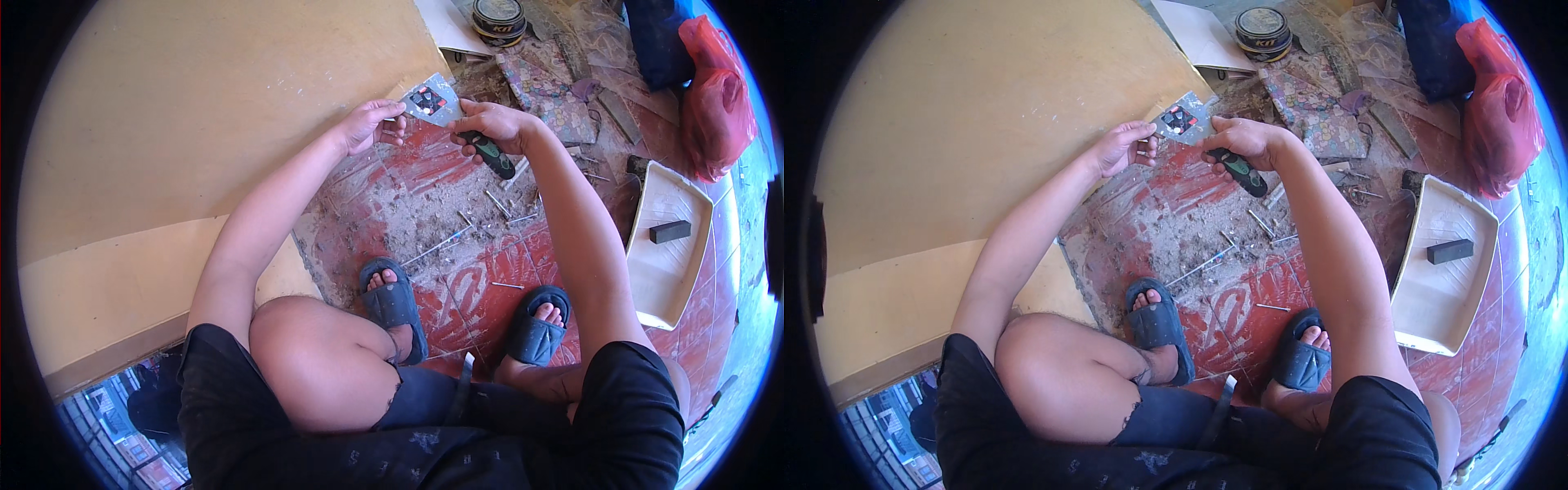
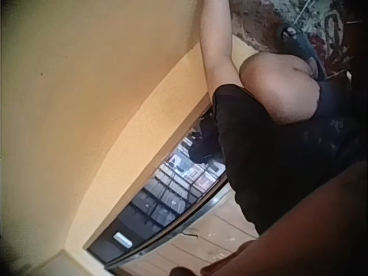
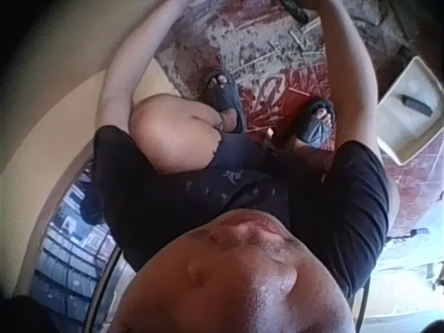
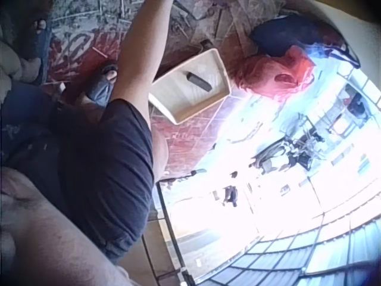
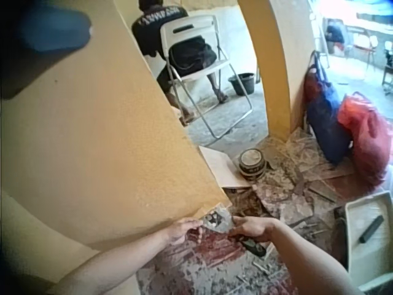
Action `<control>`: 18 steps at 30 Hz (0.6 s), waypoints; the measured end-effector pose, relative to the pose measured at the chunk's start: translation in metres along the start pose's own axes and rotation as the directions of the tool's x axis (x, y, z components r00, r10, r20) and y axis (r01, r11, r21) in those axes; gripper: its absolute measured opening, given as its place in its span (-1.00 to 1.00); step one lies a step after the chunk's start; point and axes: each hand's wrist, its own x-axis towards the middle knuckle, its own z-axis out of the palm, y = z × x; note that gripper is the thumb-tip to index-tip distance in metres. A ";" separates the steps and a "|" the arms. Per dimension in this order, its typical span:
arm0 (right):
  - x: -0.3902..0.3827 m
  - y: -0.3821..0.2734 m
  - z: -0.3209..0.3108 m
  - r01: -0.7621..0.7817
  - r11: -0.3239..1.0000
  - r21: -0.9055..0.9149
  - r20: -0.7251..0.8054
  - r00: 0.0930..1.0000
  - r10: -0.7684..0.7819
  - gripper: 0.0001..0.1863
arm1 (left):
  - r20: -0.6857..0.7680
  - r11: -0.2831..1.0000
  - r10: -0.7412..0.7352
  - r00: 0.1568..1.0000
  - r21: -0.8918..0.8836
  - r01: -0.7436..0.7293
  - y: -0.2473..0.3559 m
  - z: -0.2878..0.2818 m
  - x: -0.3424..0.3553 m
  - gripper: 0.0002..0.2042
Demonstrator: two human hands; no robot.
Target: Scraping a wall and applying putty or plaster for renovation.
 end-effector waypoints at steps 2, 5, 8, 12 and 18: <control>-0.006 0.002 -0.001 -0.003 1.000 -0.013 0.010 1.000 0.003 -0.74 | 0.026 0.999 -0.030 0.999 0.022 0.029 0.001 0.000 -0.001 -0.78; -0.025 0.001 -0.006 -0.140 0.956 -0.258 0.032 0.988 0.153 -0.79 | -0.073 0.993 -0.081 0.994 0.085 0.087 -0.002 0.007 0.004 -0.70; -0.035 0.008 -0.012 -0.168 0.940 -0.298 0.074 0.977 0.198 -0.79 | -0.175 0.976 -0.153 0.973 0.128 0.177 0.001 0.028 0.006 -0.62; -0.044 0.004 -0.006 -0.162 0.937 -0.309 0.013 0.985 0.175 -0.71 | -0.114 0.990 -0.129 0.985 0.046 0.135 -0.012 0.055 0.005 -0.70; -0.040 0.008 0.008 -0.216 0.910 -0.355 0.111 0.956 0.270 -0.66 | -0.160 0.994 -0.089 0.983 0.050 0.098 -0.017 0.037 0.005 -0.82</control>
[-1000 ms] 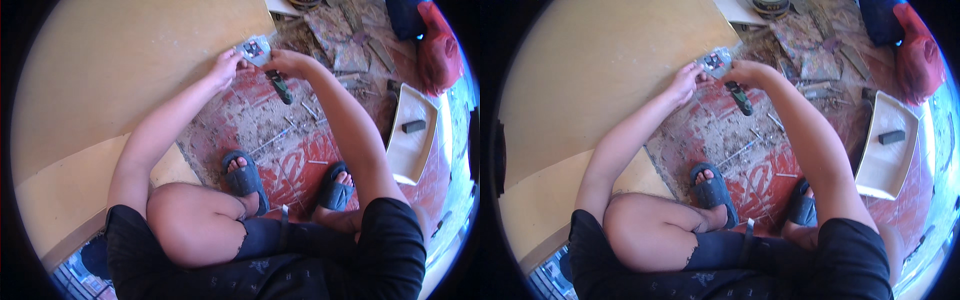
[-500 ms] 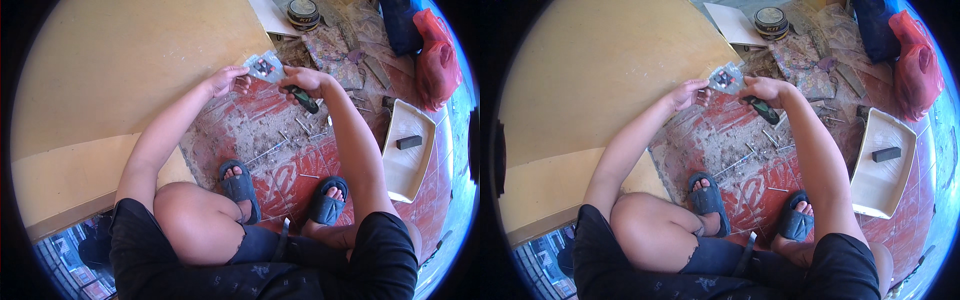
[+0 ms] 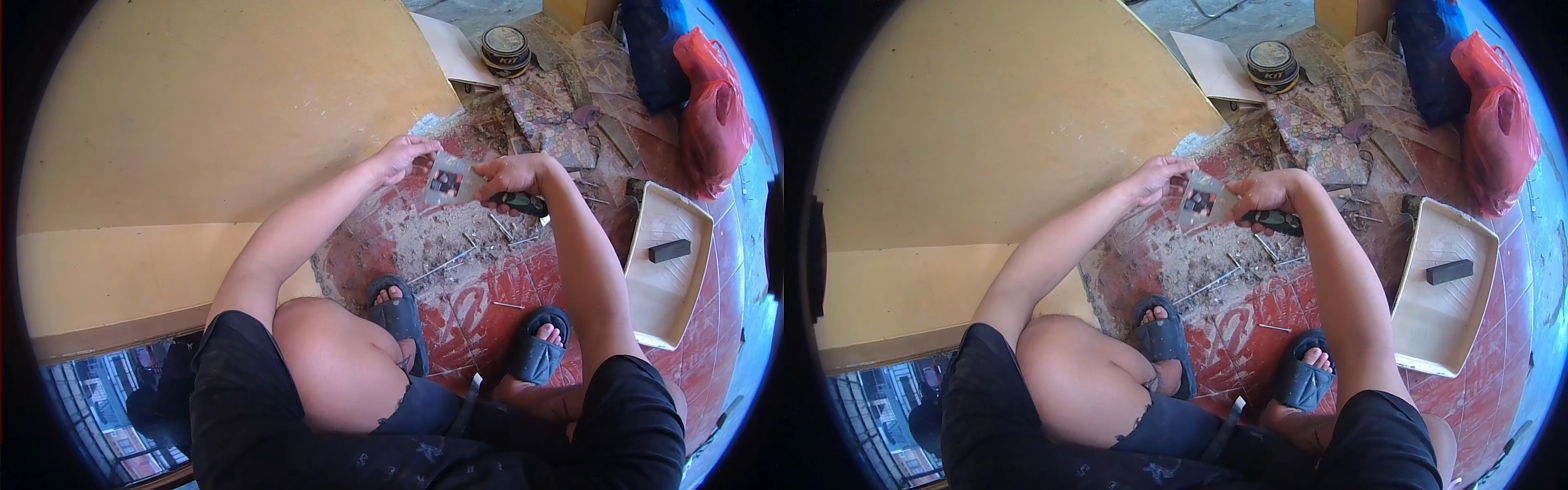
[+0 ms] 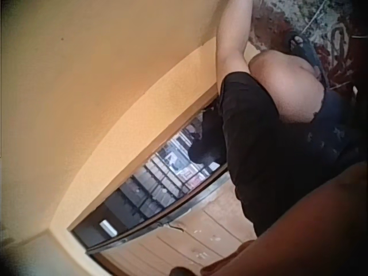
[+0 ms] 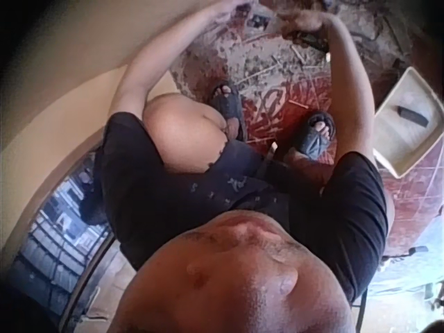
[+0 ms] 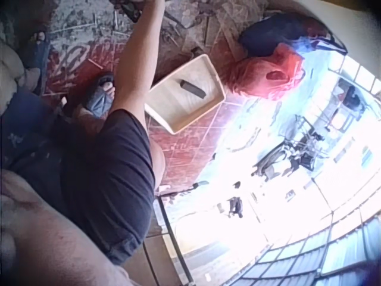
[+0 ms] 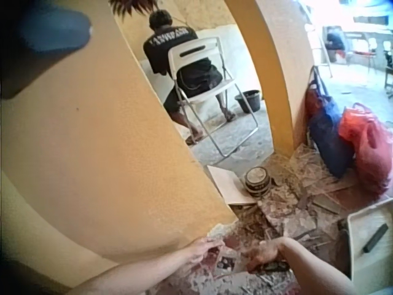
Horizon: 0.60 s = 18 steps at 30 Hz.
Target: Scraping a wall and applying putty or plaster for renovation.
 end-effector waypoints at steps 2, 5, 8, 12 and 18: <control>0.006 -0.001 0.006 0.000 0.998 -0.055 0.113 0.994 0.006 -0.68 | -0.013 0.999 0.047 0.999 0.009 -0.047 0.007 -0.015 0.004 -0.80; 0.017 0.002 0.011 -0.033 0.997 -0.074 0.015 0.999 0.035 -0.69 | -0.026 0.992 0.012 1.000 0.128 -0.008 0.014 -0.024 0.005 -0.77; 0.022 0.007 0.011 -0.030 0.996 -0.080 -0.035 0.999 0.027 -0.70 | 0.038 0.982 -0.056 0.998 0.182 0.048 0.014 0.004 -0.012 -0.77; 0.027 0.008 0.013 -0.048 0.995 -0.084 -0.026 0.999 0.046 -0.70 | 0.185 0.977 -0.075 0.980 0.208 0.035 -0.013 0.002 -0.010 -0.70; 0.030 -0.004 0.008 -0.048 0.977 -0.207 0.006 0.999 0.050 -0.69 | -0.175 0.964 -0.159 0.972 0.183 0.190 -0.006 -0.024 -0.007 -0.75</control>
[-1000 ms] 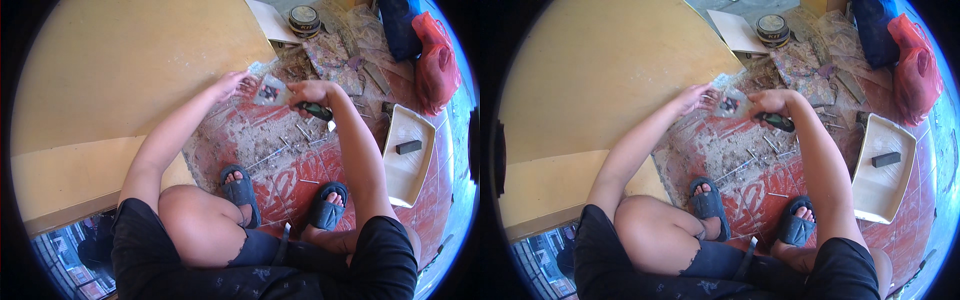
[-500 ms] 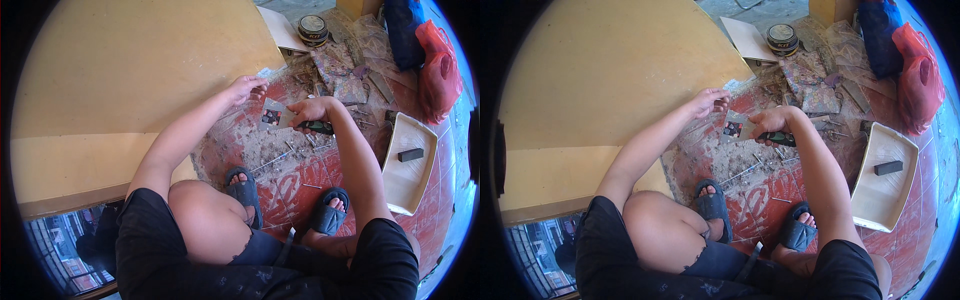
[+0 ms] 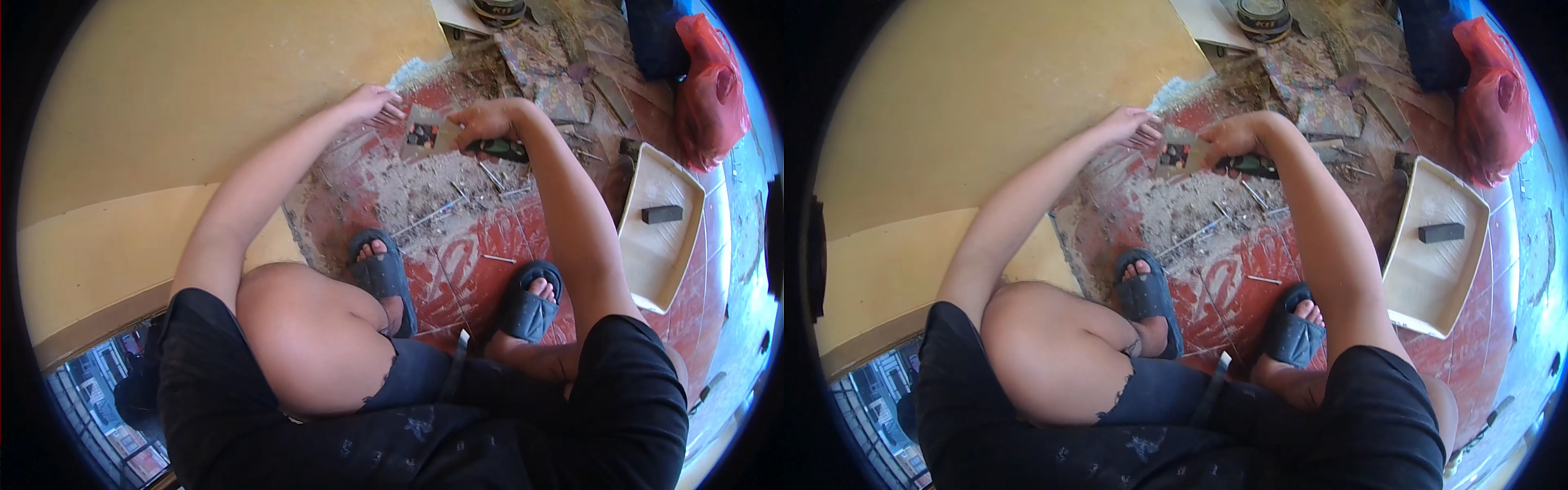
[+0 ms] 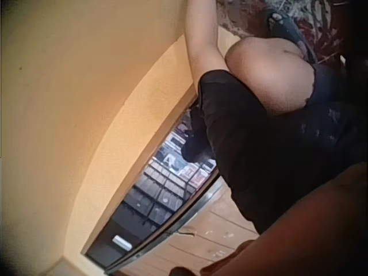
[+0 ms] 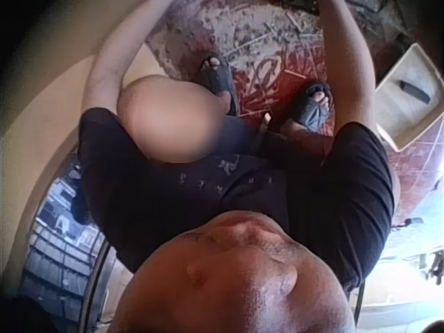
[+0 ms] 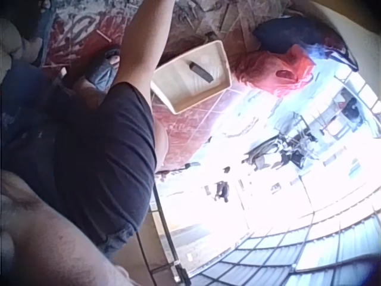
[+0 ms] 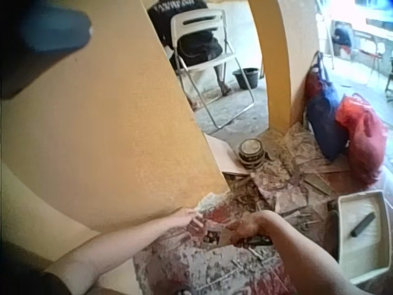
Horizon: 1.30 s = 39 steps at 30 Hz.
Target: Scraping a wall and applying putty or plaster for renovation.
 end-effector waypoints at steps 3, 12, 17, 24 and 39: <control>0.001 -0.006 0.002 -0.023 0.998 0.055 -0.106 0.994 0.029 -0.72 | -0.139 0.974 0.039 0.989 0.228 -0.007 -0.014 -0.008 0.000 -0.74; 0.065 0.009 0.010 0.084 0.991 0.104 -0.514 0.858 -0.019 -0.74 | 0.218 0.488 0.339 0.915 0.790 -0.370 -0.051 -0.010 -0.005 -0.75; 0.110 0.020 0.021 0.177 0.965 0.192 -0.649 0.761 -0.010 -0.72 | 0.287 0.223 0.431 0.856 0.885 -0.409 -0.070 -0.023 0.000 -0.73; 0.137 -0.006 0.025 -0.027 0.980 -0.197 -0.682 0.722 -0.118 -0.70 | 0.197 0.216 0.398 0.896 0.929 -0.300 -0.074 -0.047 -0.016 -0.75; 0.186 -0.018 0.018 -0.260 0.884 -0.388 -0.732 0.670 -0.124 -0.74 | 0.161 0.215 0.338 0.927 0.946 -0.243 -0.085 -0.063 0.000 -0.71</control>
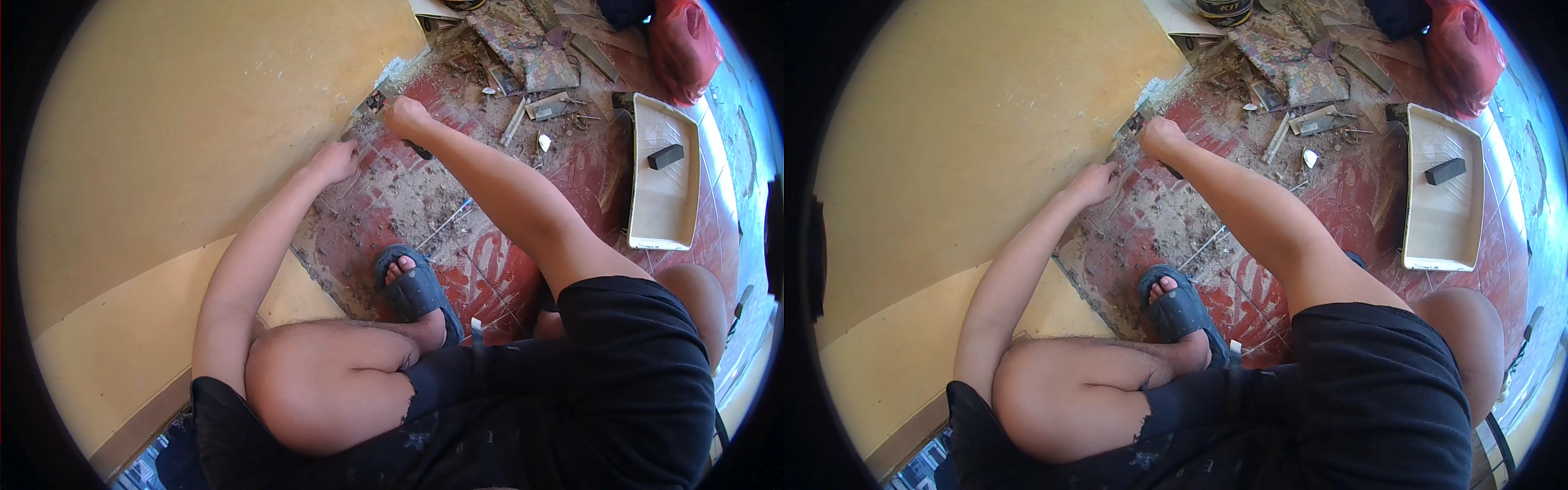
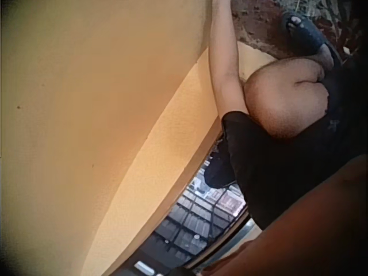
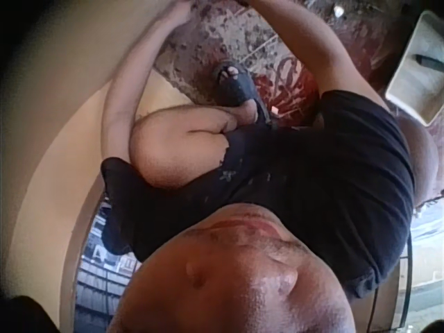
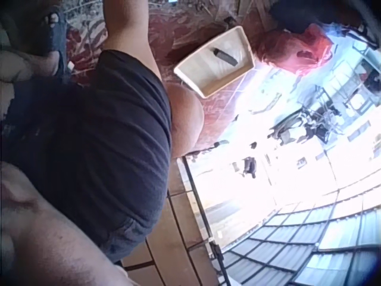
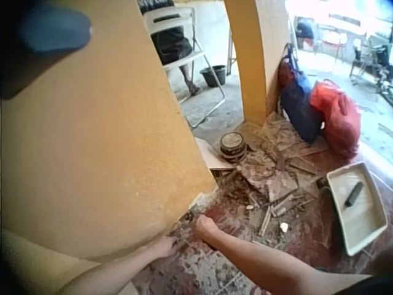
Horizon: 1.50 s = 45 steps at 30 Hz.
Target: Scraping a wall and applying putty or plaster for renovation.
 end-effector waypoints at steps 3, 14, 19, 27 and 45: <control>0.006 0.013 0.015 0.100 0.991 -0.084 -0.187 0.976 -0.114 -0.68 | 0.013 1.000 0.026 1.000 0.012 -0.027 0.001 0.001 0.014 -0.70; -0.014 0.014 0.031 -0.107 0.907 0.408 -0.255 0.940 0.226 -0.55 | 0.302 0.568 -0.225 0.926 -0.732 0.376 0.010 -0.001 0.036 -0.74; -0.010 0.013 0.021 -0.109 0.911 0.398 -0.266 0.936 0.228 -0.55 | 0.400 0.117 -0.234 0.886 -0.893 0.435 0.023 0.004 0.043 -0.73; -0.007 0.018 0.020 0.003 0.940 0.342 -0.287 0.952 0.102 -0.56 | 0.256 -0.211 -0.370 0.893 -0.959 0.187 0.029 0.005 0.075 -0.71; -0.013 0.030 0.025 0.124 0.923 0.365 -0.410 0.911 0.040 -0.64 | 0.096 -0.107 -0.458 0.884 -0.993 0.052 0.039 0.015 0.071 -0.75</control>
